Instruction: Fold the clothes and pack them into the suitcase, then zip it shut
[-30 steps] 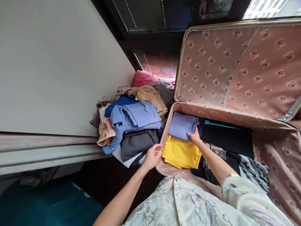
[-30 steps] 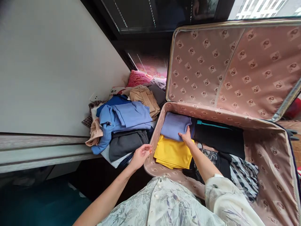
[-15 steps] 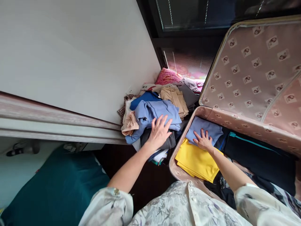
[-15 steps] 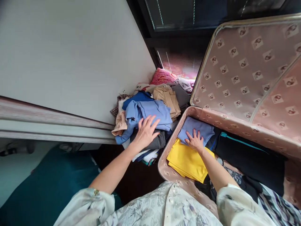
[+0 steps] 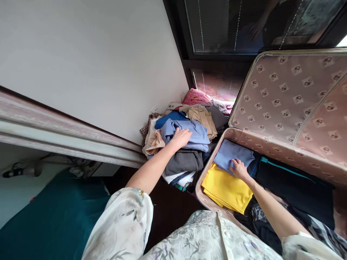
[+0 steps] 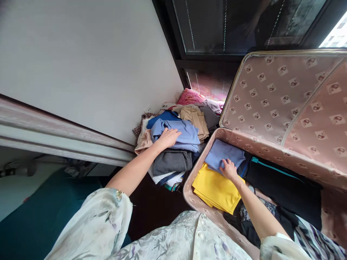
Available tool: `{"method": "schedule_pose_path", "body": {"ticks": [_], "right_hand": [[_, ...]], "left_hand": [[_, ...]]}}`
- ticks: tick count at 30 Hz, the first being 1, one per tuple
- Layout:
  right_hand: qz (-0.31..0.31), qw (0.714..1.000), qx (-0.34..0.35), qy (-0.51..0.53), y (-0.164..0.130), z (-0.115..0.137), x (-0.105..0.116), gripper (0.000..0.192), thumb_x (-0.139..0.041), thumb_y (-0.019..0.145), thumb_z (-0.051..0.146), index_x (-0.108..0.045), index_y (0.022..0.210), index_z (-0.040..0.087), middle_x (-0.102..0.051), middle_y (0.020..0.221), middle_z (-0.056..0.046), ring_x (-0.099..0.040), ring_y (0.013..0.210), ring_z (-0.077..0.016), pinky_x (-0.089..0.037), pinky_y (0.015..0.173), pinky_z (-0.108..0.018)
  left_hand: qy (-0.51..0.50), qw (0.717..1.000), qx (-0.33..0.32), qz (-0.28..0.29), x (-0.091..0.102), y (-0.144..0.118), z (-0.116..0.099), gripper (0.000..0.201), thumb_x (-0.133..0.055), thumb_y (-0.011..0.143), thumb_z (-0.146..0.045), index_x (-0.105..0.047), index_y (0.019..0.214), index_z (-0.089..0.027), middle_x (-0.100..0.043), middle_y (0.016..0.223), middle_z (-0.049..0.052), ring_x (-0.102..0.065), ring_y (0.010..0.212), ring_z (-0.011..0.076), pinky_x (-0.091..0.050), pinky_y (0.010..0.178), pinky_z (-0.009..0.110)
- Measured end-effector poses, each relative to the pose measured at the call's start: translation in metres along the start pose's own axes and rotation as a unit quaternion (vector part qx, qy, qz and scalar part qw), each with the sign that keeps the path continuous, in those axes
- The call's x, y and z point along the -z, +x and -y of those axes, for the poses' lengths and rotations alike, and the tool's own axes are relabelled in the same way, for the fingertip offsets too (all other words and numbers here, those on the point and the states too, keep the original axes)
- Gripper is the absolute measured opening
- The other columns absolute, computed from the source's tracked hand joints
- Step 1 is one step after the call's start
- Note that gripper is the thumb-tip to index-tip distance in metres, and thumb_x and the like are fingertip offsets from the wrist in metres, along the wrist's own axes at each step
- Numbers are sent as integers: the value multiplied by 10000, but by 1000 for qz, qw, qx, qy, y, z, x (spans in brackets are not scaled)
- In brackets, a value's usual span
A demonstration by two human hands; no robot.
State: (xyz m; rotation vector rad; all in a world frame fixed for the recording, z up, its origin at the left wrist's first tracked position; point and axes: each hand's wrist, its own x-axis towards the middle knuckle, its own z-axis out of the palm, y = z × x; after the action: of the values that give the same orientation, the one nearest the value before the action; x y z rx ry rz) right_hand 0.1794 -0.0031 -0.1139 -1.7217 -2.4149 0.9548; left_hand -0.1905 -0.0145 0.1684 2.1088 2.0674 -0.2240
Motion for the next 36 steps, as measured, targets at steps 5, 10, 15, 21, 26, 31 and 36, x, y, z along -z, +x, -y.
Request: {"method": "schedule_pose_path", "body": {"ticks": [5, 10, 15, 21, 26, 31, 36], "right_hand": [[-27, 999, 28, 18, -9, -2, 7, 501, -591, 875, 308, -633, 1353, 164, -588, 1399, -218, -581, 1274, -357, -493, 1055, -512], [-47, 997, 49, 47, -13, -5, 20, 503, -529, 892, 340, -623, 1344, 142, -623, 1331, -209, -618, 1240, -320, -486, 1089, -477], [-82, 983, 59, 150, -17, 8, 33, 496, -527, 869, 407, -638, 1300, 187, -650, 1258, -170, -676, 1111, -303, -560, 970, -469], [-72, 972, 42, 218, -16, 40, 48, 439, -593, 817, 396, -685, 1205, 212, -696, 1176, -135, -719, 995, -277, -599, 868, -436], [-64, 955, 22, 289, -15, 64, 61, 394, -656, 787, 412, -712, 1119, 208, -717, 1137, -129, -733, 922, -261, -600, 869, -437], [-66, 878, -15, 473, -14, 95, 89, 503, -796, 735, 572, -706, 1090, 227, -749, 1104, -129, -723, 965, -284, -594, 910, -462], [129, 689, -68, 710, -14, 127, 117, 701, -639, 765, 843, -662, 1088, 221, -770, 1068, -154, -741, 1055, -315, -592, 945, -489]], "left_hand": [[-38, 999, 25, 8, 9, 22, 10, 348, -560, 823, 1, -773, 1052, -153, -730, 1059, 184, -681, 1069, 324, -432, 1039, 456], [-105, 993, 45, -2, 25, 45, 30, 227, -730, 768, -129, -791, 975, -200, -763, 981, 115, -706, 997, 287, -496, 907, 319], [-113, 991, 47, -46, 53, 63, 51, 228, -660, 803, -163, -794, 987, -184, -778, 967, 83, -707, 950, 232, -478, 814, 243], [-136, 990, 25, 14, 65, 60, 54, 118, -642, 742, -146, -748, 725, -196, -668, 658, 5, -621, 714, 171, -428, 677, 224], [-173, 984, 39, 22, 66, 55, 53, 110, -653, 749, -167, -693, 651, -195, -562, 561, -15, -569, 664, 167, -416, 671, 235], [-192, 978, 26, -71, 95, 43, 41, 199, -574, 821, -116, -750, 905, -156, -690, 777, 25, -634, 825, 191, -456, 813, 258], [-150, 980, -111, -73, 99, -10, -22, 370, -489, 861, -83, -741, 1119, -166, -747, 1069, 79, -659, 1079, 240, -426, 1021, 358]]}}
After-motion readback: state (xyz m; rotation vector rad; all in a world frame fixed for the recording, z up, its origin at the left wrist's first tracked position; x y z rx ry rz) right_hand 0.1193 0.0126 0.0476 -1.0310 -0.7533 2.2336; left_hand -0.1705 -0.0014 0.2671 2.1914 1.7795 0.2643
